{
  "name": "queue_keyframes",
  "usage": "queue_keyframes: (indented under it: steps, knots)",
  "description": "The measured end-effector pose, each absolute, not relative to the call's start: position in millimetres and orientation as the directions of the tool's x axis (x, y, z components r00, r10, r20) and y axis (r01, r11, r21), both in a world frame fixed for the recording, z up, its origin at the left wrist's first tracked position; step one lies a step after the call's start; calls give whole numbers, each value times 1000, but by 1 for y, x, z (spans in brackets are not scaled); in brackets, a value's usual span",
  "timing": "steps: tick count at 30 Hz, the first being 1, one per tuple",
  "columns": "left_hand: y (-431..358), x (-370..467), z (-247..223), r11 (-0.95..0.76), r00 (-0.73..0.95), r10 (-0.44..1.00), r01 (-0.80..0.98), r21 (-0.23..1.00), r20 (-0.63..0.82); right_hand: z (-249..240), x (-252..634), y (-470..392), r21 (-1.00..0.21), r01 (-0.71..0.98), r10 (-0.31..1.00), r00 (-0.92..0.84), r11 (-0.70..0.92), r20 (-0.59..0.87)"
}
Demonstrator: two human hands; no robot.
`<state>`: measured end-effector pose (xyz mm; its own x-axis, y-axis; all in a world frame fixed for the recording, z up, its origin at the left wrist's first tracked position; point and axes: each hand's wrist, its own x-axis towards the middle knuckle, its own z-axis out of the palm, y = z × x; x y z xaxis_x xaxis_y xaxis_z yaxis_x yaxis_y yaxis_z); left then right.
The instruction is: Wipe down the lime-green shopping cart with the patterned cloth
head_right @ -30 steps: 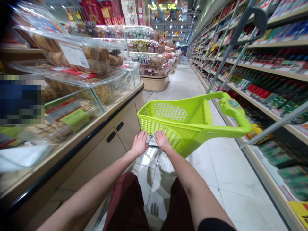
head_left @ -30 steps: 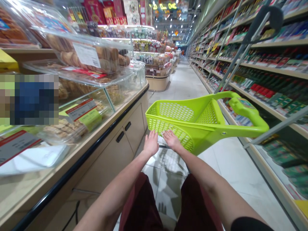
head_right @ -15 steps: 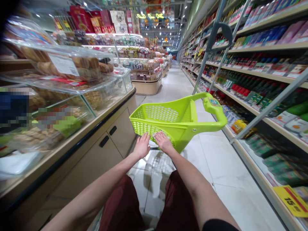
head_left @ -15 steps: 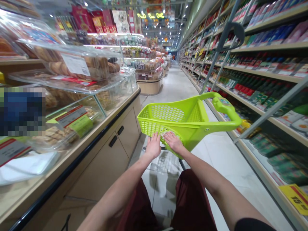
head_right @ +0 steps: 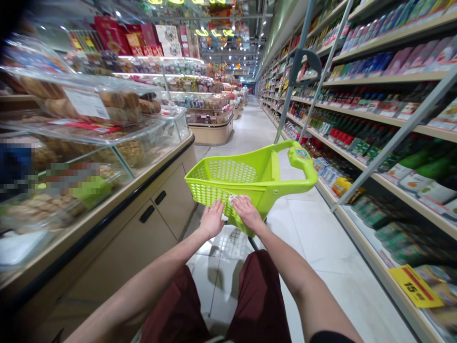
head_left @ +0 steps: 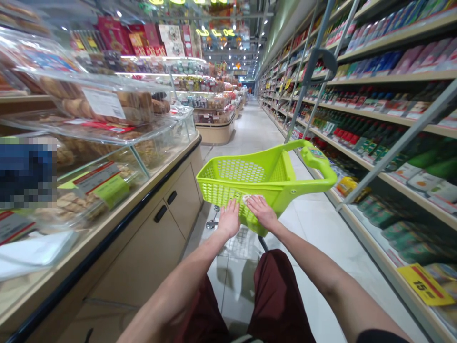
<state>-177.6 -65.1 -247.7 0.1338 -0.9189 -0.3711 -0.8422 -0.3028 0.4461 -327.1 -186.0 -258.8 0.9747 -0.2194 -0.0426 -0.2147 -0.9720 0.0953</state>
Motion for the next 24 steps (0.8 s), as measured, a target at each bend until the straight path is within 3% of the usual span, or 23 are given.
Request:
queue_keyframes:
  steps: [5, 8, 14, 16, 22, 24]
  knots:
    - [-64, -192, -243, -262, 88, -927, -848, 460, -365, -289, -371, -158, 63, -201, -209, 965, -978, -157]
    - [-65, -195, -241, -250, 71, -924, -856, 452, -377, -280, -376, -152, 39, -214, -217, 965, -976, -147]
    - [-80, -197, -232, -230, 72, -939, -859, 458, -336, -215, -347, -196, 80, -375, -359, 919, -924, 163]
    - [-86, -201, -227, -219, 67, -946, -856, 469, -318, -206, -344, -206, 102, -392, -368, 909, -914, 198]
    - [-90, -217, -214, -152, 3, -962, -836, 528, -273, -237, -371, -176, 102, -283, -290, 956, -954, -56]
    - [-90, -217, -211, -141, -14, -961, -836, 531, -277, -236, -378, -167, 76, -286, -291, 954, -955, -69]
